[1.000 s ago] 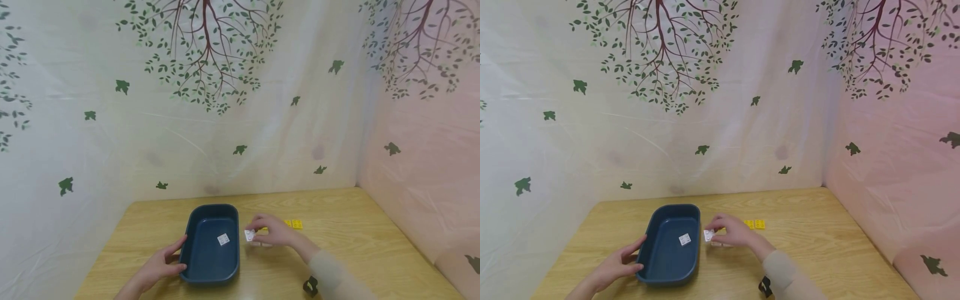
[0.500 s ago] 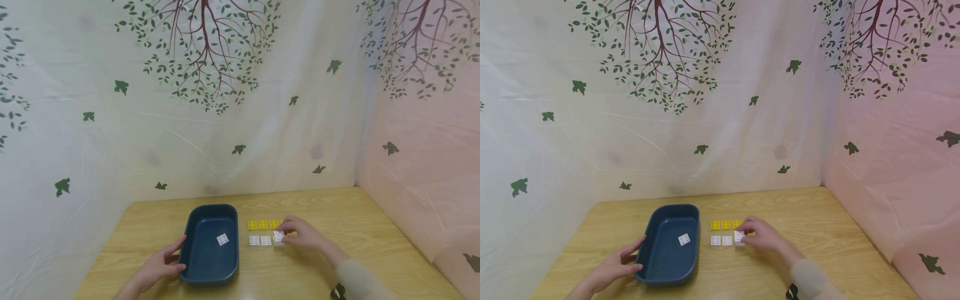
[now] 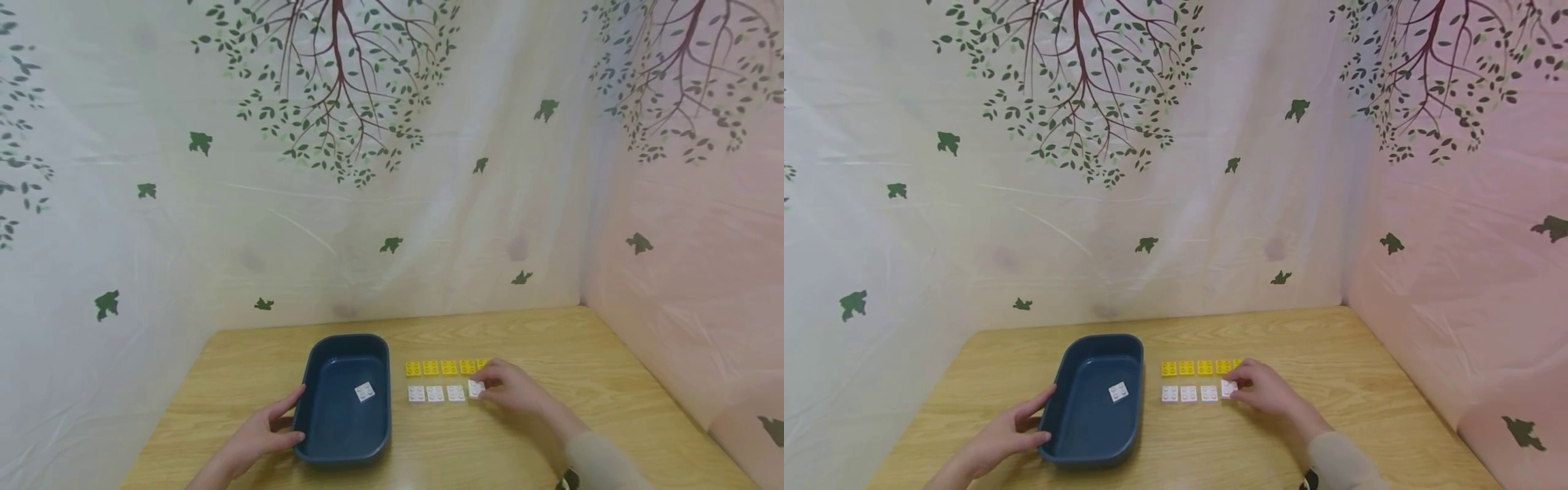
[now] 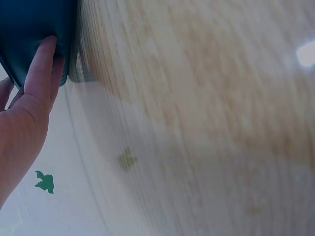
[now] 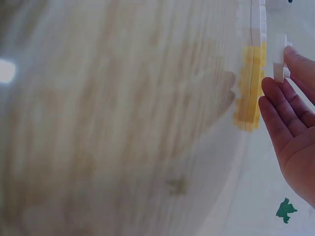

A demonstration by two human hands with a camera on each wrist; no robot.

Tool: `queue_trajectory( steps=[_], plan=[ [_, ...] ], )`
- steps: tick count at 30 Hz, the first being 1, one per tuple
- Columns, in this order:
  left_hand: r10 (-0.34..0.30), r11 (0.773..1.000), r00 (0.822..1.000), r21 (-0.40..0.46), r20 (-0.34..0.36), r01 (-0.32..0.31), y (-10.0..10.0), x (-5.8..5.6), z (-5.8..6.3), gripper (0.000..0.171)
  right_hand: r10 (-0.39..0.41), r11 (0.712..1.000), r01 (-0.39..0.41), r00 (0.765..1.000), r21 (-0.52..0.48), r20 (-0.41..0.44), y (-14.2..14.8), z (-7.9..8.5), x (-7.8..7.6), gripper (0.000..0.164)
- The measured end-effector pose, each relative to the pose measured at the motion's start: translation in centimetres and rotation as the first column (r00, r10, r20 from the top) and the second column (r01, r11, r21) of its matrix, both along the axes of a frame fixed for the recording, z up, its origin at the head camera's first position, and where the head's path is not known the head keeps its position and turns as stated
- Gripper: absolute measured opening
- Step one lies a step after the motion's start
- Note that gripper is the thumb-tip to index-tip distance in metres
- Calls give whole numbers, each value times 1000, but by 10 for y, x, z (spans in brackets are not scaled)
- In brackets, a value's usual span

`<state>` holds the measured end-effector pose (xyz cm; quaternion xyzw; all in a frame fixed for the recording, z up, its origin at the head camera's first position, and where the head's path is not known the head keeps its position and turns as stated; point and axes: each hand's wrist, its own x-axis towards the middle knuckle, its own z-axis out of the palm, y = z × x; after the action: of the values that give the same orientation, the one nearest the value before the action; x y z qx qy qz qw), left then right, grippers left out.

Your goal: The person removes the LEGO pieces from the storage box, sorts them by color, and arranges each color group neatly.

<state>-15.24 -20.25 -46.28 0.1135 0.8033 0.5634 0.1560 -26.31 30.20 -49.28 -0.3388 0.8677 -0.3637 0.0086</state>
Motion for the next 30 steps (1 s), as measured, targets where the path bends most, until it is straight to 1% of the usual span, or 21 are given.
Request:
queue_trajectory(
  steps=[4, 10, 21, 30],
  plan=[
    [-7, 1000, 1000, 6, 5, 7, 0, 0, 1, 81, -8, 1000, 8, 1000, -6, 0, 2, -2, 1, 24],
    [-7, 1000, 1000, 9, 9, 7, 1, 0, 2, 80, -7, 999, 7, 1000, 38, -6, 1, -2, 1, 25],
    [1, 1000, 1000, 21, 12, -1, 2, 3, 2, 80, -38, 995, 35, 999, 89, 35, -4, 3, 3, 23],
    [5, 1000, 1000, 18, -4, -5, 3, 5, 0, 80, -33, 993, 29, 999, 113, 28, -5, -1, 0, 23]
  ],
)
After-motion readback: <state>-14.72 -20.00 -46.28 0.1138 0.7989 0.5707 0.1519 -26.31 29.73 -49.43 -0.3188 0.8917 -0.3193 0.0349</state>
